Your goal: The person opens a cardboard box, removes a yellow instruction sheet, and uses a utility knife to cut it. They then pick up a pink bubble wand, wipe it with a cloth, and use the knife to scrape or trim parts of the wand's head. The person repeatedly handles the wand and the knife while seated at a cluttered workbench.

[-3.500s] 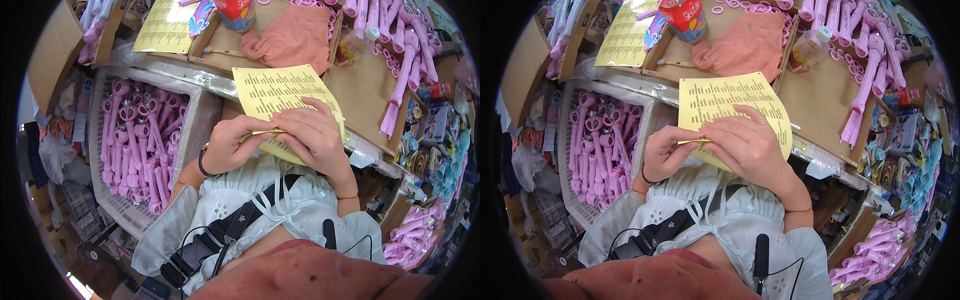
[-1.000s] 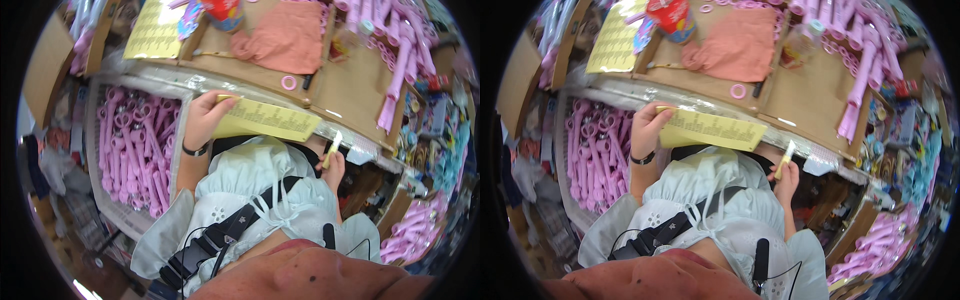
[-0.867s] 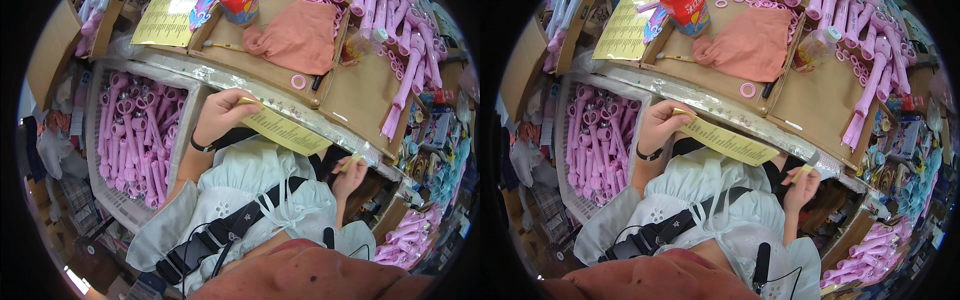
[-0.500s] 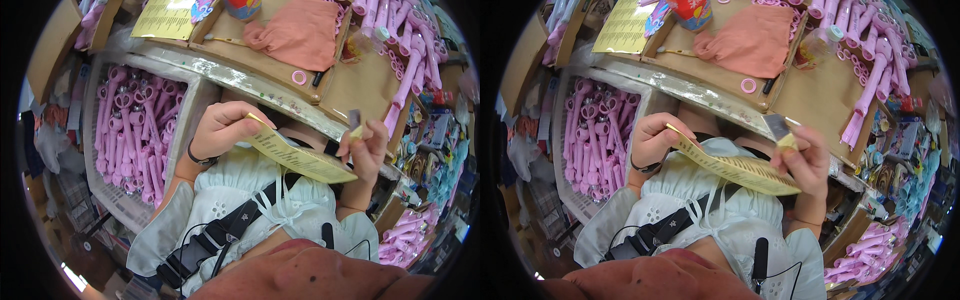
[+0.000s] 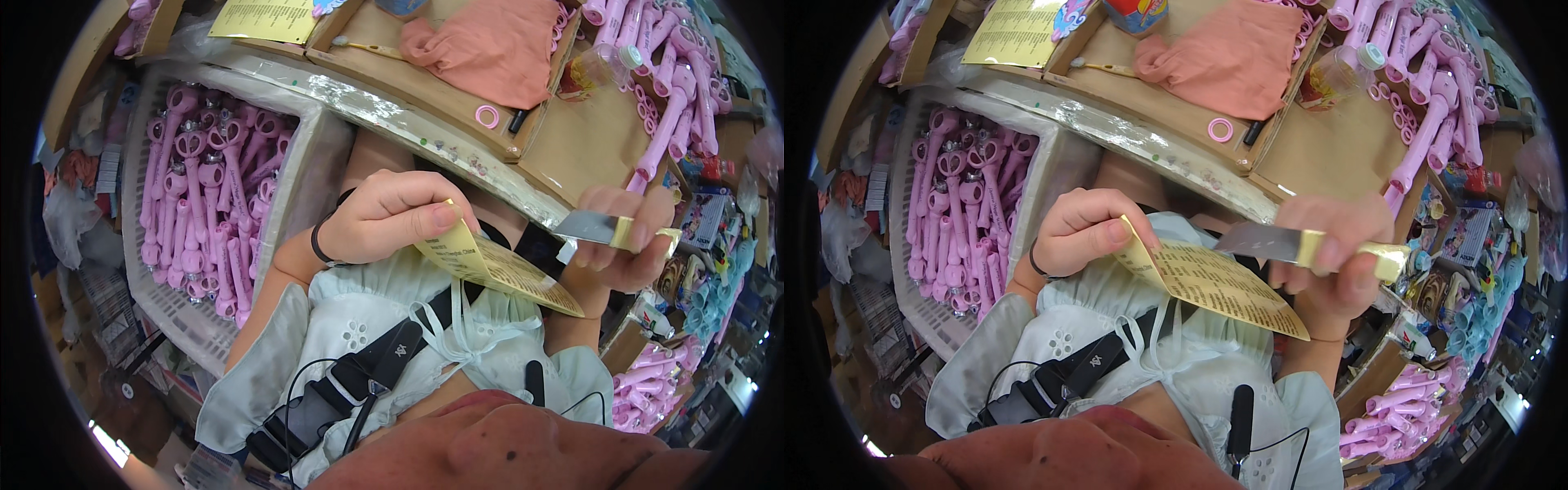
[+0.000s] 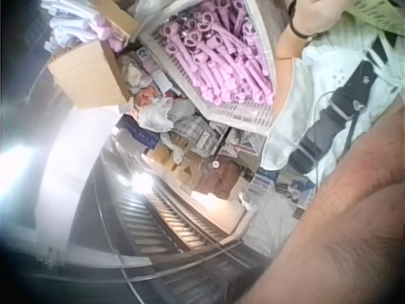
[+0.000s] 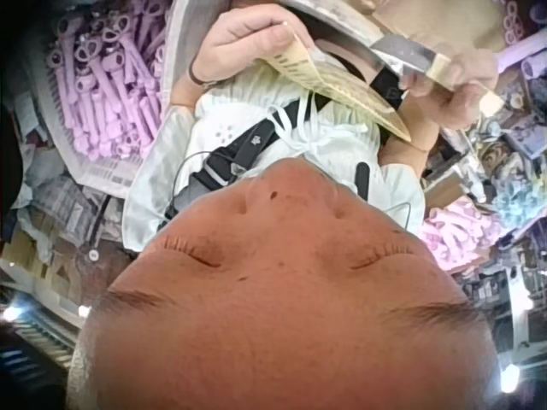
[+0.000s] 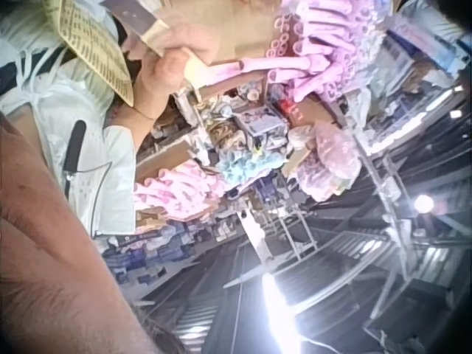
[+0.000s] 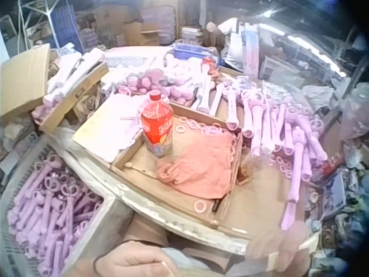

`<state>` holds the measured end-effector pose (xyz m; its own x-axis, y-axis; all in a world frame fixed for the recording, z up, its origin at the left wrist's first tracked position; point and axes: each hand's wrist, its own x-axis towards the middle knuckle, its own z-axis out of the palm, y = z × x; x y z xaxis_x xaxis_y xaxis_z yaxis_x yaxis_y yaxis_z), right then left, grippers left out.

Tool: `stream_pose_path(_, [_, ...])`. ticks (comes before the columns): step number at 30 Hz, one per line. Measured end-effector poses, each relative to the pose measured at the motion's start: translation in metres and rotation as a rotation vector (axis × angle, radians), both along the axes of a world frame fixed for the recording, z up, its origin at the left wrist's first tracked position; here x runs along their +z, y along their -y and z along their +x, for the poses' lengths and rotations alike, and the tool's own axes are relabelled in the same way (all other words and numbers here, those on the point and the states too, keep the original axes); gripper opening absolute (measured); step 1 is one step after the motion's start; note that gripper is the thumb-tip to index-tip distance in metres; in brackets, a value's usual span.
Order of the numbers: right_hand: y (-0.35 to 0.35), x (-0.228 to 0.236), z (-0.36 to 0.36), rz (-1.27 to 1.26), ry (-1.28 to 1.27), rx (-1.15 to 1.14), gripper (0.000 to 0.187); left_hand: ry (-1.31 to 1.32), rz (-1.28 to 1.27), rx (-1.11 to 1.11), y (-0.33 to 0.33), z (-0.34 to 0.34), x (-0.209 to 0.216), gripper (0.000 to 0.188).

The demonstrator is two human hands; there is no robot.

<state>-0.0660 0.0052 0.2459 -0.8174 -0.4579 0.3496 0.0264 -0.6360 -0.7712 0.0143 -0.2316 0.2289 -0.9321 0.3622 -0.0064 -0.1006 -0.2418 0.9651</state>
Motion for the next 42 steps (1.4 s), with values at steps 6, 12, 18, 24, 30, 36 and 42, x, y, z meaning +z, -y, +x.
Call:
stream_pose_path(6, [0.018, 0.005, 0.028, 0.280, -0.034, 0.011, 0.033, 0.001, -0.027, 0.016, 0.000, 0.006, 0.003, 0.018])
stream_pose_path(12, [0.022, 0.002, 0.032, 0.365, -0.127, 0.096, 0.020, 0.042, -0.064, 0.005, 0.001, 0.008, 0.003, 0.016])
stream_pose_path(18, [0.023, 0.003, 0.036, 0.253, 0.100, 0.159, 0.028, -0.085, 0.054, -0.009, 0.000, 0.005, -0.006, 0.014])
stream_pose_path(24, [0.029, -0.009, 0.034, 0.068, 0.039, 0.113, 0.038, -0.235, 0.162, -0.049, -0.001, 0.000, -0.021, 0.014])
stream_pose_path(30, [0.024, -0.005, 0.029, 0.153, 0.114, 0.118, 0.042, -0.299, 0.185, -0.055, -0.002, 0.000, -0.025, 0.013])
stream_pose_path(36, [0.028, -0.007, 0.033, 0.012, 0.139, 0.174, 0.030, -0.328, 0.169, -0.061, -0.003, -0.001, -0.026, 0.012])
stream_pose_path(42, [0.028, -0.009, 0.033, 0.089, 0.028, 0.101, 0.038, -0.256, 0.116, -0.048, -0.001, 0.001, -0.022, 0.010])
